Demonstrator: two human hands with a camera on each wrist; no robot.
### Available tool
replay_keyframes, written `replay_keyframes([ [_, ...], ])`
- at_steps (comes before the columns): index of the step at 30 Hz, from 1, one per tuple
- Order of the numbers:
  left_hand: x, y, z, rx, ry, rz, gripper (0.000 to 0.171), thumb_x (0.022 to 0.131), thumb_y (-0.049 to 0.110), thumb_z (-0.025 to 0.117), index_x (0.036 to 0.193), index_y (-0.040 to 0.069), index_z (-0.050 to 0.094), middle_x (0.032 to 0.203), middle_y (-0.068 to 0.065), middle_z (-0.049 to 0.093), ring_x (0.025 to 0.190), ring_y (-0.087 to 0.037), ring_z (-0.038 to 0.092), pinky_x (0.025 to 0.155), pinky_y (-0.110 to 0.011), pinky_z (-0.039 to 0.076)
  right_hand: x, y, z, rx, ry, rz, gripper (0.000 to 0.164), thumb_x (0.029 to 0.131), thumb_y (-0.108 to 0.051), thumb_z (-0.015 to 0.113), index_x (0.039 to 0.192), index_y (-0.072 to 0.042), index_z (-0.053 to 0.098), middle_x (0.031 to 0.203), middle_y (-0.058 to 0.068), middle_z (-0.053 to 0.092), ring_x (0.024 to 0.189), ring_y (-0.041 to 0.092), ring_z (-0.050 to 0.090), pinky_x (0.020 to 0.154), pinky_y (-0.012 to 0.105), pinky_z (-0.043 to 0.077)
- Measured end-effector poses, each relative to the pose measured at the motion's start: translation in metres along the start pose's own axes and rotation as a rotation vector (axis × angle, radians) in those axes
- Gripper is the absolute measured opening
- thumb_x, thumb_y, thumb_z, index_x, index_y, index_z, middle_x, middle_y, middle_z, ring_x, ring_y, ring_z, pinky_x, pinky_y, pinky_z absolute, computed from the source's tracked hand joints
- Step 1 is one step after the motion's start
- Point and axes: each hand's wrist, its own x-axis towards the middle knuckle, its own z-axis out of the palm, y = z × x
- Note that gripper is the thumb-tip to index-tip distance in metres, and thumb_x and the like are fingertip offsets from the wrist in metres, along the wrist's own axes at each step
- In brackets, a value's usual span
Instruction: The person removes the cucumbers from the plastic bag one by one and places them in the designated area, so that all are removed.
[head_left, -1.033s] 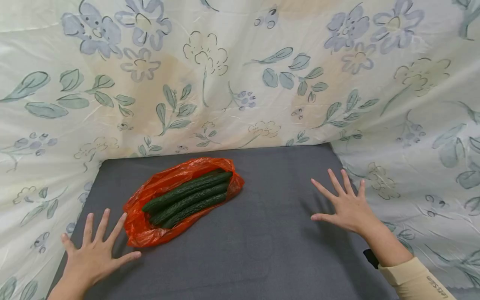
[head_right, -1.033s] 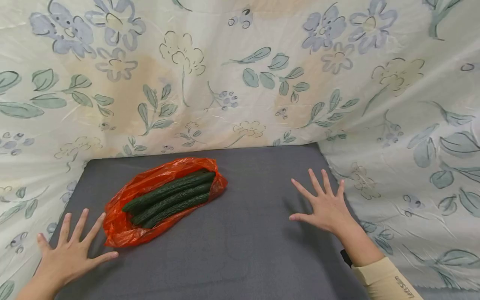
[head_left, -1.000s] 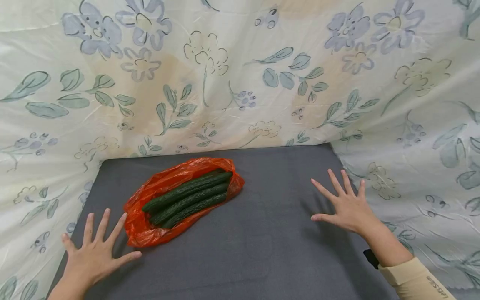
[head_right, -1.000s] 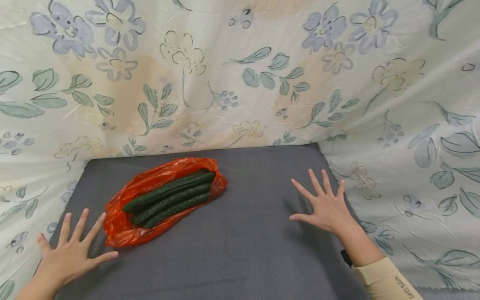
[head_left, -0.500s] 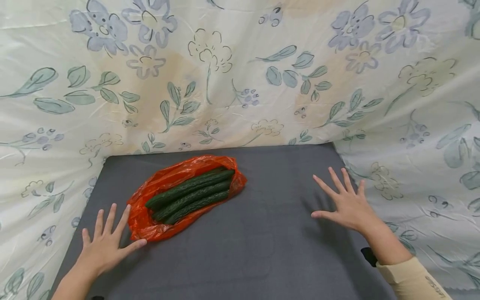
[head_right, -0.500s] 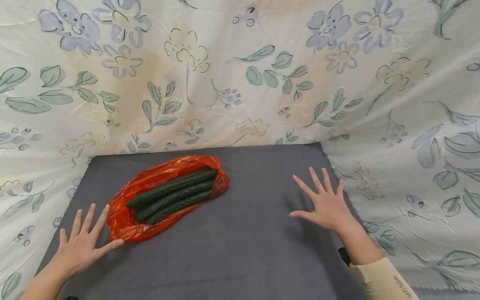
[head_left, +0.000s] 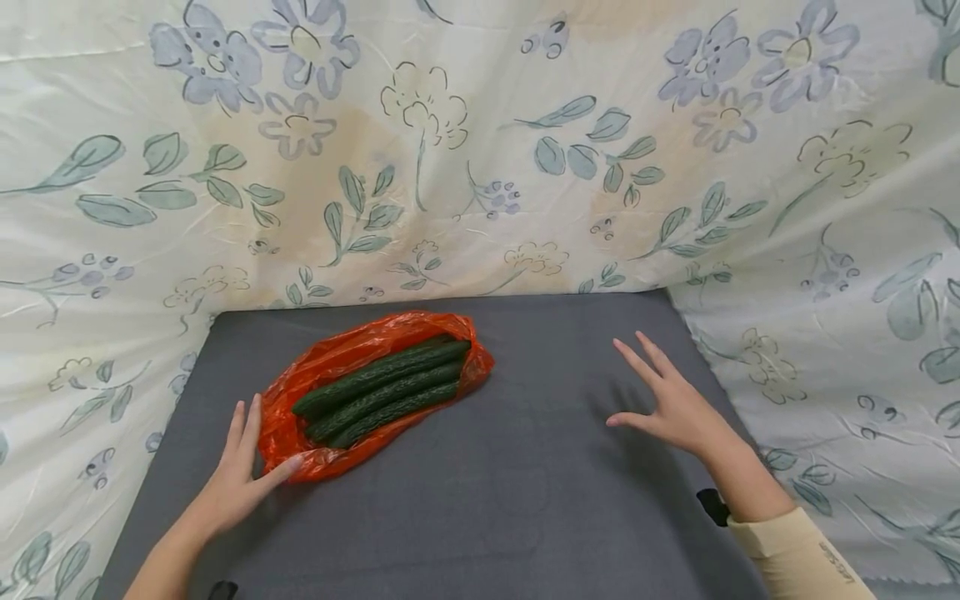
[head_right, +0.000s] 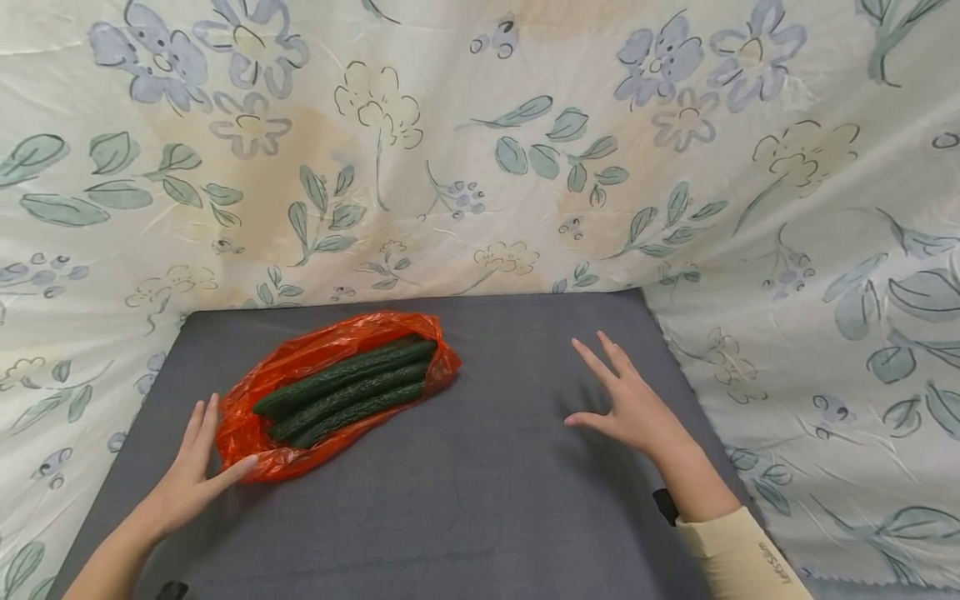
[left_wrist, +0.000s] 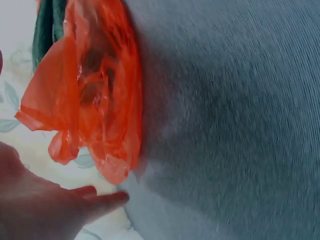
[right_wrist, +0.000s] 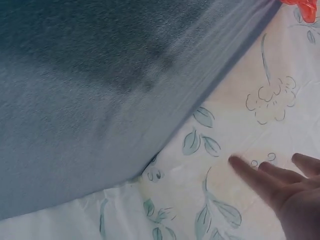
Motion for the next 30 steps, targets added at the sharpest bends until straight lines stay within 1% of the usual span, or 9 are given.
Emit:
replay_keyframes([
  [5,0.005,0.000,0.004,-0.054,0.084,0.033,0.102,0.098,0.037,0.064,0.159,0.027,-0.016,0.166,-0.016,-0.022,0.151,-0.052,-0.008,0.098,-0.081,0.027,0.008,-0.006,0.003,0.040,0.035,-0.014,0.118,0.070,-0.055,0.086,0.162,-0.039,0.013,0.170,0.007,0.010,0.143,0.050,0.035,0.093,0.068,0.044],
  [9,0.006,0.003,0.008,-0.075,0.213,0.060,0.096,0.096,0.031,0.069,0.163,0.024,0.001,0.168,-0.023,-0.004,0.147,-0.055,0.018,0.095,-0.072,0.040,0.014,-0.011,0.007,0.063,0.067,-0.024,0.119,0.069,-0.050,0.089,0.162,-0.039,0.014,0.169,0.007,0.018,0.142,0.047,0.038,0.095,0.067,0.044],
  [12,0.006,0.005,0.010,-0.078,0.274,0.052,0.092,0.095,0.029,0.070,0.164,0.026,0.008,0.167,-0.024,0.010,0.138,-0.053,0.035,0.094,-0.069,0.044,0.018,-0.013,0.010,0.077,0.099,-0.054,0.121,0.068,-0.045,0.091,0.163,-0.033,0.016,0.166,0.010,0.024,0.141,0.046,0.038,0.097,0.067,0.042],
  [16,0.007,0.006,0.011,-0.113,0.296,0.027,0.089,0.095,0.029,0.070,0.163,0.031,0.012,0.165,-0.021,0.021,0.132,-0.048,0.042,0.094,-0.065,0.048,0.024,-0.017,0.016,0.095,0.135,-0.086,0.123,0.068,-0.041,0.092,0.163,-0.029,0.016,0.165,0.012,0.028,0.142,0.043,0.038,0.101,0.066,0.041],
  [19,0.008,0.005,0.012,-0.165,0.292,0.020,0.086,0.096,0.027,0.069,0.163,0.032,0.015,0.163,-0.022,0.023,0.129,-0.047,0.042,0.092,-0.034,0.056,0.029,-0.020,0.020,0.127,0.148,-0.101,0.124,0.067,-0.037,0.093,0.163,-0.030,0.015,0.165,0.010,0.027,0.145,0.038,0.036,0.104,0.063,0.041],
  [21,0.009,0.004,0.013,-0.198,0.284,0.020,0.085,0.096,0.025,0.069,0.163,0.033,0.016,0.163,-0.022,0.024,0.128,-0.046,0.042,0.083,-0.013,0.051,0.033,-0.023,0.023,0.150,0.154,-0.111,0.124,0.067,-0.036,0.093,0.163,-0.031,0.015,0.165,0.009,0.027,0.145,0.036,0.037,0.104,0.060,0.043],
  [23,0.009,0.003,0.014,-0.249,0.274,0.029,0.084,0.097,0.022,0.068,0.163,0.031,0.017,0.162,-0.023,0.024,0.128,-0.048,0.042,0.076,-0.002,0.042,0.037,-0.026,0.026,0.172,0.153,-0.126,0.123,0.068,-0.035,0.093,0.163,-0.030,0.015,0.166,0.008,0.027,0.144,0.035,0.038,0.101,0.058,0.047],
  [29,0.011,0.005,0.016,-0.293,0.292,0.053,0.081,0.096,0.015,0.069,0.162,0.022,0.023,0.159,-0.024,0.030,0.130,-0.049,0.042,0.077,-0.002,0.044,0.047,-0.035,0.034,0.210,0.137,-0.140,0.120,0.069,-0.034,0.092,0.163,-0.028,0.017,0.166,0.010,0.026,0.144,0.034,0.038,0.097,0.055,0.052],
  [30,0.011,0.005,0.016,-0.293,0.299,0.060,0.080,0.096,0.013,0.069,0.162,0.020,0.025,0.158,-0.024,0.032,0.132,-0.040,0.045,0.078,-0.002,0.044,0.048,-0.036,0.035,0.215,0.132,-0.137,0.120,0.069,-0.034,0.092,0.163,-0.028,0.018,0.166,0.010,0.026,0.144,0.034,0.038,0.097,0.055,0.051],
])
